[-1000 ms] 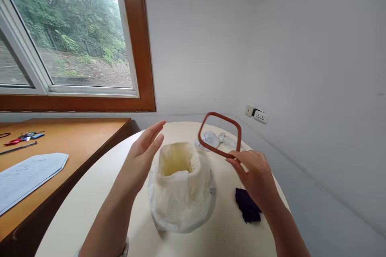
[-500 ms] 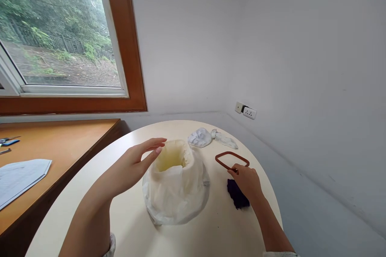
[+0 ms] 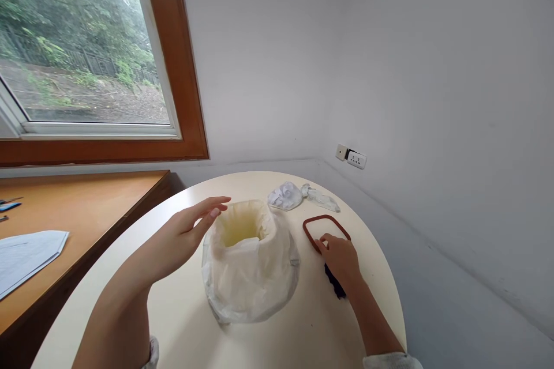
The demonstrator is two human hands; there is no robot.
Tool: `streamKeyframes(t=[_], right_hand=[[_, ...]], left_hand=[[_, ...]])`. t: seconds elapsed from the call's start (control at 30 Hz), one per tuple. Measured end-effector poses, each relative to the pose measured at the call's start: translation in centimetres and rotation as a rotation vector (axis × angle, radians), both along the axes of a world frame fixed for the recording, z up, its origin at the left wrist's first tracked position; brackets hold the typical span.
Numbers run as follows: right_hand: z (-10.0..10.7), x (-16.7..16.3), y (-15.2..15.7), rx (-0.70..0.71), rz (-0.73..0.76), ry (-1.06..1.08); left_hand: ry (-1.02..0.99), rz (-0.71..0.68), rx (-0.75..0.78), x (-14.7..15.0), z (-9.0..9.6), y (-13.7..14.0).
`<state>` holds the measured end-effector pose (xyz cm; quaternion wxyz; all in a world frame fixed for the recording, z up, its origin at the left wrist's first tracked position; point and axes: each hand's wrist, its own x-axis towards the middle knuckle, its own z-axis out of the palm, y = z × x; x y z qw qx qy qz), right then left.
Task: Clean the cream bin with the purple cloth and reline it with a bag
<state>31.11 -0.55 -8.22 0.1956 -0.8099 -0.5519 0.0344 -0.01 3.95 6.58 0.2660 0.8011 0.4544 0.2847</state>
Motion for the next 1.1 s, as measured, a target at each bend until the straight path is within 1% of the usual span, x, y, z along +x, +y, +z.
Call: streamKeyframes(t=[0.1, 0.17, 0.27, 0.33, 0.43, 0.57, 0.63, 0.7, 0.77, 0.8, 0.83, 0.9, 0.97, 1.0, 1.1], right_hand=[[0.3, -2.0, 0.7, 0.093, 0.057, -0.06], [0.3, -3.7, 1.5, 0.133, 0.074, -0.14], [-0.6, -6.0, 2.6, 0.141, 0.059, -0.268], [-1.4, -6.9, 3.1, 0.11, 0.055, -0.313], [-2.5, -7.2, 3.4, 0.07, 0.049, -0.318], [-3.5, -6.6, 3.4, 0.122, 0.07, -0.267], [-3.8, -6.5, 3.3, 0.149, 0.087, -0.245], [-3.8, -6.4, 3.3, 0.169, 0.101, -0.232], [-3.8, -6.3, 3.3, 0.197, 0.113, -0.194], [-3.8, -6.3, 3.3, 0.215, 0.117, -0.147], [-3.9, -6.2, 3.3, 0.238, 0.121, -0.075], [-4.0, -6.1, 3.5, 0.305, 0.14, 0.151], [-4.3, -5.9, 3.7, 0.366, 0.171, 0.359], [-4.3, -5.9, 3.8, 0.387, 0.184, 0.427], [-4.4, -5.8, 4.1, 0.395, 0.187, 0.522]], left_hand=[[-0.034, 0.054, 0.003, -0.6, -0.6, 1.4], [-0.048, 0.123, -0.01, -1.2, -1.1, 2.6], [0.01, 0.26, -0.054, -2.1, -1.7, 3.9], [0.061, 0.307, -0.064, -2.2, -1.8, 4.1], [0.09, 0.274, -0.041, -1.5, -1.5, 3.4], [0.177, 0.203, -0.04, 0.1, -1.5, 2.7], [0.208, 0.19, -0.05, 0.5, -1.8, 3.1], [0.209, 0.212, -0.052, 0.4, -2.5, 4.0], [0.208, 0.276, -0.053, -0.2, -3.6, 5.3], [0.218, 0.335, -0.064, -0.6, -4.3, 5.9], [0.227, 0.386, -0.075, -1.0, -5.1, 6.5], [0.25, 0.462, -0.1, -1.8, -7.1, 7.4], [0.273, 0.501, -0.146, -2.4, -9.4, 7.7], [0.278, 0.507, -0.174, -2.5, -10.6, 7.6], [0.266, 0.536, -0.229, -2.6, -13.6, 6.9]])
